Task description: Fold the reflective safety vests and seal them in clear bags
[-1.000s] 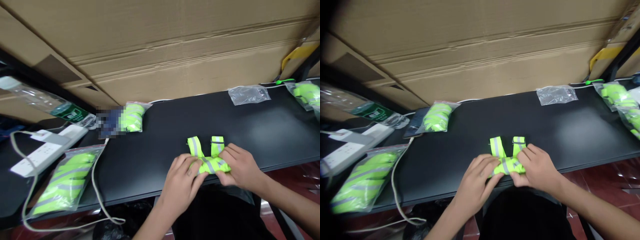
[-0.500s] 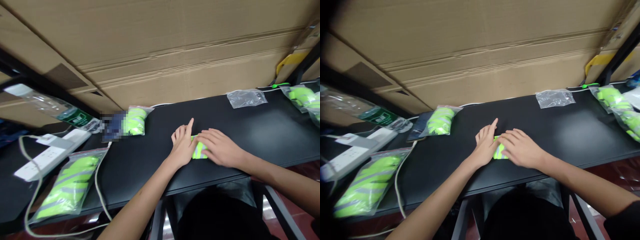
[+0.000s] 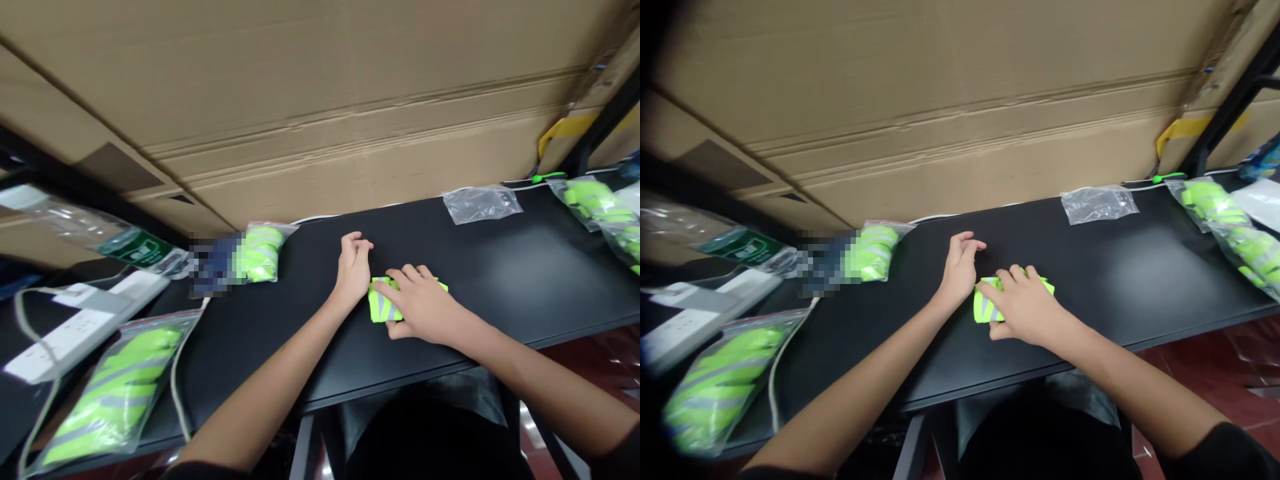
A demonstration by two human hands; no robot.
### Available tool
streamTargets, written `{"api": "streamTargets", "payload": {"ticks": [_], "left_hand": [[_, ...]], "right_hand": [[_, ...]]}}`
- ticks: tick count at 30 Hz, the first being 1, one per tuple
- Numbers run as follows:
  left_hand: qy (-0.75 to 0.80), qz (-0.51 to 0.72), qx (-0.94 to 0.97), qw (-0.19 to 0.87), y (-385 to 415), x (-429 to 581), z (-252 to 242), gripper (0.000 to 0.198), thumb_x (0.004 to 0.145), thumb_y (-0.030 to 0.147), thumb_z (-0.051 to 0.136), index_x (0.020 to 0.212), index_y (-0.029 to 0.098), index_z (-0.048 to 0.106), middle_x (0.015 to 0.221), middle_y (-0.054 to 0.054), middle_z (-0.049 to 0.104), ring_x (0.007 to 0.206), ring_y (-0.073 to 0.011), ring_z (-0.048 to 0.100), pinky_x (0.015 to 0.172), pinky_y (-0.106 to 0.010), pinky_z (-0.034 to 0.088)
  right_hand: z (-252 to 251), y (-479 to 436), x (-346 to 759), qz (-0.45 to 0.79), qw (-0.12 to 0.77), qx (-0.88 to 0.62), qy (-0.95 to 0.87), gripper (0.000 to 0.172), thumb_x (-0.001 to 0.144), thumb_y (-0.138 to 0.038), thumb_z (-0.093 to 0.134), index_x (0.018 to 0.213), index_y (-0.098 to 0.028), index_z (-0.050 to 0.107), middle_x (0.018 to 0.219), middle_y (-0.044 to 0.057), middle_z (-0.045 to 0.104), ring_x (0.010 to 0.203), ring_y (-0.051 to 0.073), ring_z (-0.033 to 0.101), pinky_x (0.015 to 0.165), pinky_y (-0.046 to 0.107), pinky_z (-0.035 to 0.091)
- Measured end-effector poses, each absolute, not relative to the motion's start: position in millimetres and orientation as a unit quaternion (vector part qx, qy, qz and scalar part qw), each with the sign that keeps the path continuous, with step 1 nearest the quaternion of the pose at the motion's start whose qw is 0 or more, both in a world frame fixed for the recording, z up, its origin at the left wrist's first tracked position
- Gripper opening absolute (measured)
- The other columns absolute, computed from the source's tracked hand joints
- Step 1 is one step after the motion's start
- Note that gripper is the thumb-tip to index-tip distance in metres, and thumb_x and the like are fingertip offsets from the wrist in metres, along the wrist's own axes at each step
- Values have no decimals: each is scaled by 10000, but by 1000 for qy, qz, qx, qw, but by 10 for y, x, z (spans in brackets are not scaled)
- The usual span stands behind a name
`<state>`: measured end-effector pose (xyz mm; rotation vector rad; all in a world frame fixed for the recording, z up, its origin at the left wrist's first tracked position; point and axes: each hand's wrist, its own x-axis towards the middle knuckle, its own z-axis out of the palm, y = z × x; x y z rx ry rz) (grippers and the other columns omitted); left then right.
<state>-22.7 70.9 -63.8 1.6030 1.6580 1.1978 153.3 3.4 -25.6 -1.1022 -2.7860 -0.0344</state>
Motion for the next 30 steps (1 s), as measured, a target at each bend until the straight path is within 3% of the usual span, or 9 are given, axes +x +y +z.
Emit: {"api": "streamTargets", "payload": {"ticks": [2, 5, 8, 11, 16, 18, 21, 26, 30], "left_hand": [[610, 432, 613, 256, 933, -131, -634, 257, 1020, 314, 338, 1200, 185, 468, 1013, -86, 696, 963, -205, 660, 905, -378, 498], [583, 396, 669, 236, 1231, 78, -598, 222, 998, 270, 387, 1110, 177, 555, 973, -79, 691, 921, -203, 663, 892, -363, 502], [535, 348, 744, 200, 1468, 363, -498, 212, 970, 222, 436, 1071, 150, 608, 1043, -110, 679, 1017, -223, 638, 962, -367, 476], [471, 288, 819, 155, 1668, 716, -339, 276, 964, 269, 502, 1168, 117, 607, 1186, -145, 641, 1168, -253, 575, 1065, -381, 411], [385, 171, 902, 94, 1952, 1371, -151, 786, 826, 542, 723, 1437, 131, 449, 1486, -185, 477, 1387, -333, 419, 1169, -431, 295], [392, 130, 908, 75, 2025, 1582, -147, 918, 796, 560, 750, 1490, 92, 374, 1532, -242, 421, 1433, -384, 363, 1179, -482, 267], [425, 69, 900, 63, 2043, 1692, -170, 765, 897, 449, 656, 1493, 70, 363, 1456, -286, 504, 1359, -421, 464, 1095, -557, 349], [429, 1, 901, 63, 1716, 1071, -95, 386, 956, 259, 516, 1335, 194, 552, 1396, -167, 599, 1310, -373, 528, 1069, -591, 364], [451, -29, 889, 75, 1173, 205, 6, 310, 907, 321, 589, 1201, 226, 615, 1336, -121, 629, 1264, -355, 560, 1053, -595, 398]], "right_hand": [[-261, 51, 1550, 1, 77, -359, -930, 604, 779, -437, 727, 1317, -210, 570, 1164, 153, 643, 1016, 339, 573, 877, 476, 432], [-290, 39, 1630, 7, 89, -344, -935, 601, 759, -412, 728, 1303, -218, 558, 1167, 132, 623, 1005, 315, 562, 917, 479, 407], [-328, 5, 1727, 7, 105, -348, -932, 582, 770, -389, 709, 1300, -218, 540, 1225, 132, 610, 1003, 309, 558, 924, 486, 399], [-359, -24, 1828, 14, 116, -354, -928, 562, 789, -393, 689, 1298, -218, 527, 1270, 128, 602, 1006, 308, 555, 921, 486, 395], [-385, -66, 2111, 12, 126, -372, -919, 566, 772, -412, 707, 1279, -233, 528, 1301, 123, 600, 1021, 314, 545, 917, 480, 379], [-391, -84, 2282, 3, 128, -391, -911, 564, 755, -390, 719, 1266, -236, 535, 1305, 119, 602, 1014, 310, 544, 905, 466, 378], [-408, -107, 2584, -12, 136, -417, -899, 568, 730, -374, 741, 1247, -237, 551, 1308, 114, 603, 1024, 309, 542, 910, 453, 375], [-449, -123, 3041, -31, 179, -435, -882, 535, 707, -278, 736, 1213, -228, 570, 1272, 118, 613, 1023, 306, 548, 893, 435, 385], [-478, -93, 3193, -30, 216, -412, -885, 522, 686, -220, 704, 1190, -217, 571, 1242, 132, 623, 1004, 308, 564, 875, 433, 403]]}}
